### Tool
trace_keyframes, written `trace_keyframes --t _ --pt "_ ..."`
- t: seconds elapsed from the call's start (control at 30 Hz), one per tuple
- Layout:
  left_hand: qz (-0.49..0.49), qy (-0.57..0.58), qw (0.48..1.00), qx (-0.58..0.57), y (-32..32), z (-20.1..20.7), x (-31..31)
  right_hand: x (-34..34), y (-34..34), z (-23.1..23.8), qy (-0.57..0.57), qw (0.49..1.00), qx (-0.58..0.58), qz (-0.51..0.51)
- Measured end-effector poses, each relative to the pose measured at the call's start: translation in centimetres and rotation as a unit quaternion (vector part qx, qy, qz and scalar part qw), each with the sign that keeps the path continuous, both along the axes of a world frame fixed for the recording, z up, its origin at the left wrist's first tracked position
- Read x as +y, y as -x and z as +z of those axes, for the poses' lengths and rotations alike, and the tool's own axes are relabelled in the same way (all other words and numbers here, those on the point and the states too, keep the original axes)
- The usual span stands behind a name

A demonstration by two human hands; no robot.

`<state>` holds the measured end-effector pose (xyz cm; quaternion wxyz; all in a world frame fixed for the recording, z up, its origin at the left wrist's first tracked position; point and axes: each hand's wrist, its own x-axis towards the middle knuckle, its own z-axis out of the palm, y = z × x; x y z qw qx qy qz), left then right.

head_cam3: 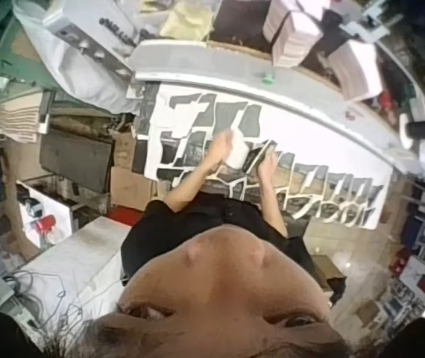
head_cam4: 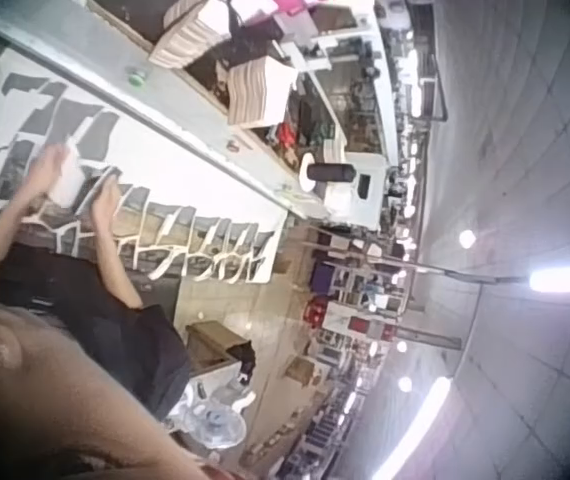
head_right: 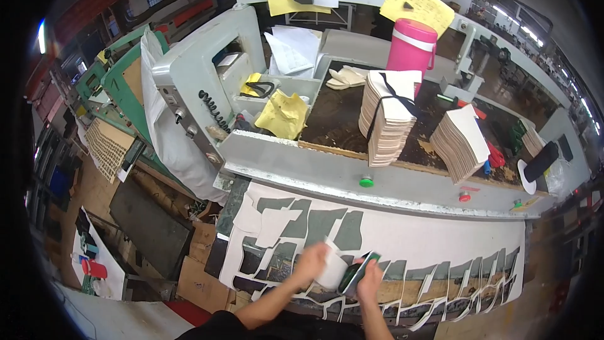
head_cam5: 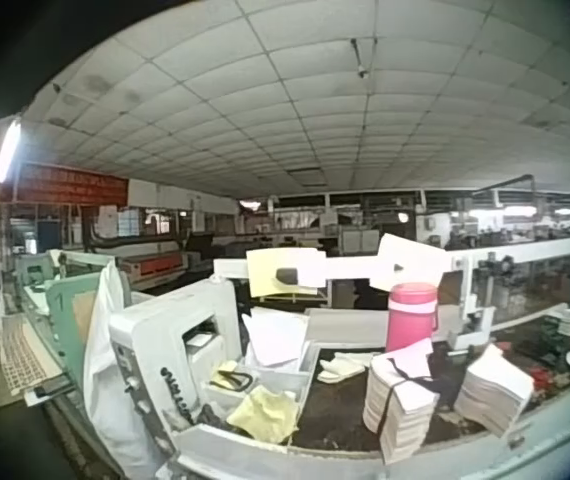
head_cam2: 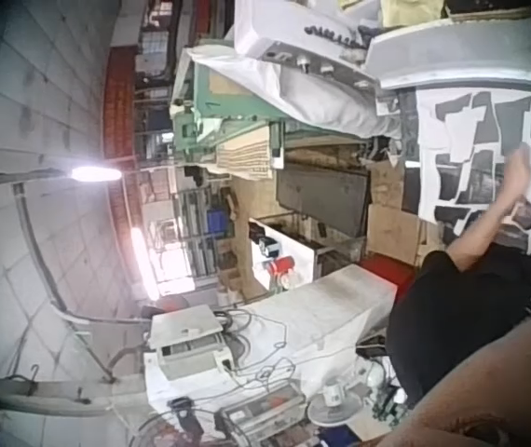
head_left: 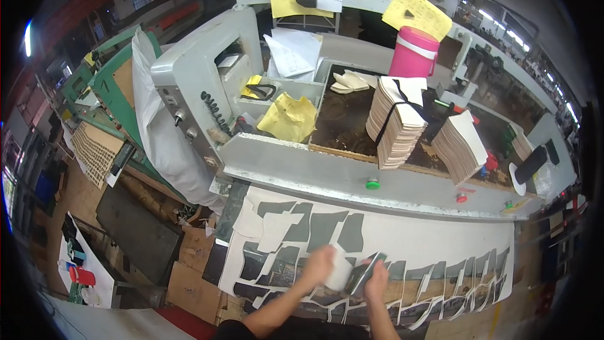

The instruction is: Cut shoe components from a sheet of material using a metal template and a clicker press, then collect and stack the cut pieces.

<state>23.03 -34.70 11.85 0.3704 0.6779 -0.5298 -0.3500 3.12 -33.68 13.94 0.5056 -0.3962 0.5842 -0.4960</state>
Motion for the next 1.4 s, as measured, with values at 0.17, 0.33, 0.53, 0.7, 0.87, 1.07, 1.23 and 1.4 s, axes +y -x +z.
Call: trace_keyframes --t 0.17,0.33,0.53,0.7,0.87,1.07,1.23,1.4 --pt "0.118 0.018 0.960 -0.253 -14.1 -6.1 -3.4 -6.2 5.0 0.9 -0.029 0.992 -0.069 -0.097" --pt "0.140 0.138 0.938 -0.287 -10.1 0.1 -5.0 -9.4 7.6 -3.3 -0.039 0.985 0.166 -0.011" --pt "-0.092 0.115 0.986 -0.077 -1.1 -1.7 -2.9 -8.1 6.9 -3.2 0.071 0.812 0.511 0.273" --pt "-0.232 0.130 0.961 -0.076 4.6 -5.3 -2.4 -9.1 7.8 -5.9 0.141 0.868 0.422 0.218" --pt "-0.262 0.093 0.952 -0.124 6.9 -5.8 -2.4 -9.3 6.2 -7.2 0.144 0.883 0.425 0.139" --pt "-0.266 0.105 0.949 -0.136 6.4 -5.5 -2.0 -9.1 7.1 -7.5 0.158 0.883 0.407 0.175" --pt "-0.127 0.098 0.972 -0.170 7.8 -4.6 1.2 -9.1 6.8 -7.5 0.155 0.882 0.417 0.157" --pt "-0.037 0.077 0.971 -0.223 8.5 -4.2 1.6 -9.2 6.8 -7.4 0.154 0.882 0.417 0.154"
